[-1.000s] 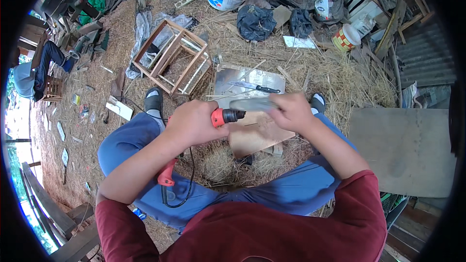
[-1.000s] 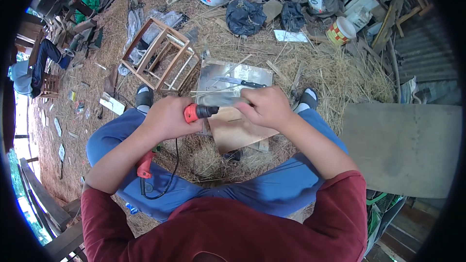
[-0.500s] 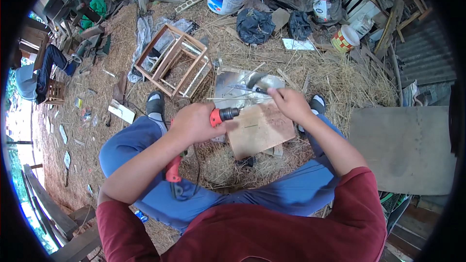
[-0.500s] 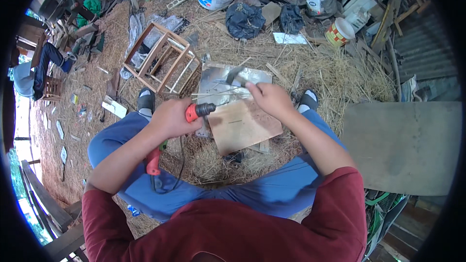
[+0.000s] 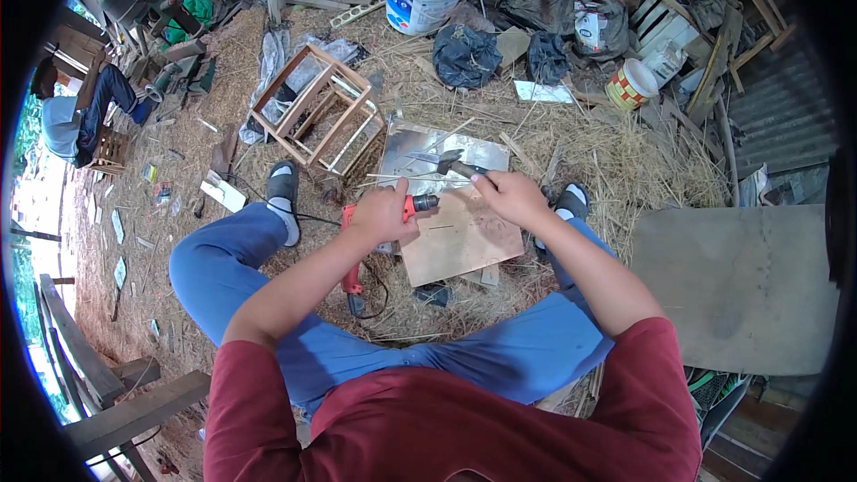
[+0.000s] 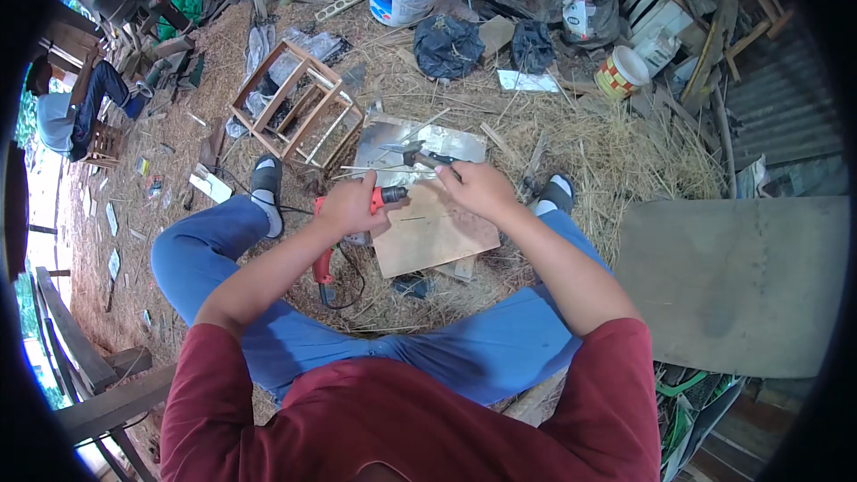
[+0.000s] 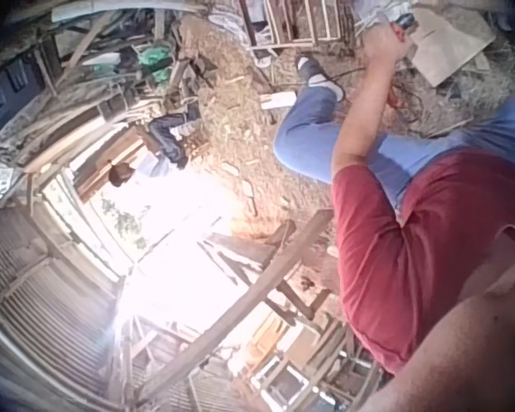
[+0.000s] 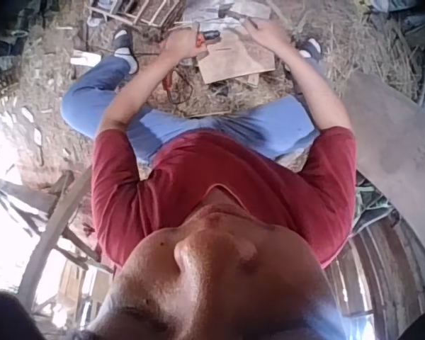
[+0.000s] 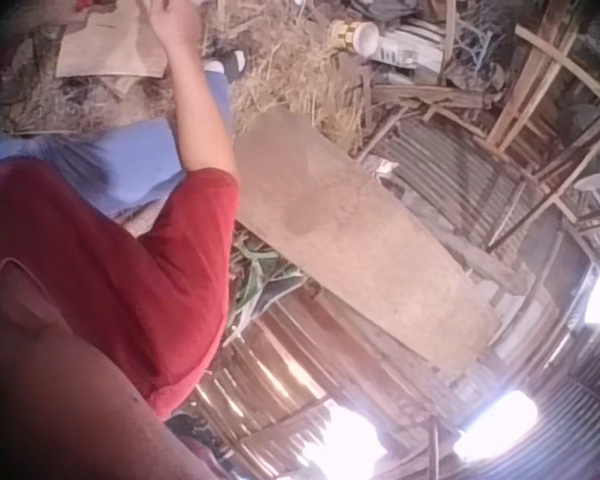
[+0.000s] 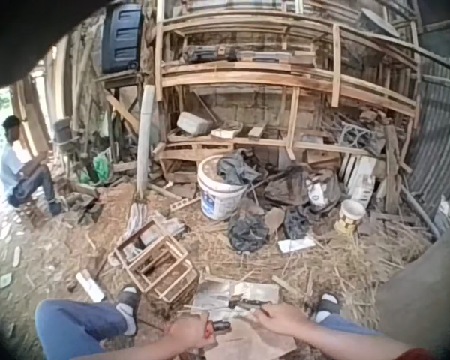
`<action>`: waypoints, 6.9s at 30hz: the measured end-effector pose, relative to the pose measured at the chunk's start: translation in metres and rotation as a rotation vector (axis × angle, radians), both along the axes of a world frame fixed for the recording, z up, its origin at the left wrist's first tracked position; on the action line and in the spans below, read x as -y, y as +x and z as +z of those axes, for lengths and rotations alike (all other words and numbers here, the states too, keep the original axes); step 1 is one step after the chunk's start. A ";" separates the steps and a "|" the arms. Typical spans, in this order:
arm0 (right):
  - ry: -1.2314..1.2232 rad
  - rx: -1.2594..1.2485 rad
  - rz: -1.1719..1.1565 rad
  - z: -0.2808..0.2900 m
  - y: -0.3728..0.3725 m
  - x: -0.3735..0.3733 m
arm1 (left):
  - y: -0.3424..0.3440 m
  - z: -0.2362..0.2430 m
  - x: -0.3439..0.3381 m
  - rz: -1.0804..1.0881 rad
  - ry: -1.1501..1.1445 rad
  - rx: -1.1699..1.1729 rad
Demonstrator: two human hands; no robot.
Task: The person holds an electric drill while using a hammer to tap a small piece of wood against another board, then uses pliers to remove a nail and taps the wood again.
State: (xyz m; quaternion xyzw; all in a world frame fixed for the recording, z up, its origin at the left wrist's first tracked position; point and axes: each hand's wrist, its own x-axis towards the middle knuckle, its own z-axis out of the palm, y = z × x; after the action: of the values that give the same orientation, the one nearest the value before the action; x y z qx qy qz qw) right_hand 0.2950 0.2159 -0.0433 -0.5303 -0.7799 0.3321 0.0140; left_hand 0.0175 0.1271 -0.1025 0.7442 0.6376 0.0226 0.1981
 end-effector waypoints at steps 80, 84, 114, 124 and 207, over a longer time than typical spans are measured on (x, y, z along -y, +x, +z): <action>-0.017 -0.910 -0.196 0.108 -0.090 0.036 | -0.094 0.217 -0.077 0.732 0.484 2.124; 0.023 -0.904 -0.147 0.099 -0.100 0.050 | -0.109 0.177 -0.095 0.800 0.518 2.156; 0.463 -0.722 -0.063 0.045 -0.139 0.032 | -0.122 0.173 -0.091 0.848 0.616 2.081; 0.612 -0.841 0.026 0.030 -0.134 0.030 | -0.120 0.181 -0.085 0.874 0.597 2.103; 0.203 -0.856 -0.222 0.064 -0.129 0.035 | -0.122 0.192 -0.074 0.830 0.459 2.116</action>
State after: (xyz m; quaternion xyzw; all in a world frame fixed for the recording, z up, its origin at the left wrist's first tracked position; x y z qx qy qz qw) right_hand 0.1663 0.1810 0.0202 -0.4216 -0.6710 0.4397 0.4227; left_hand -0.1050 0.2013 0.0890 0.1055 0.3294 0.8121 0.4700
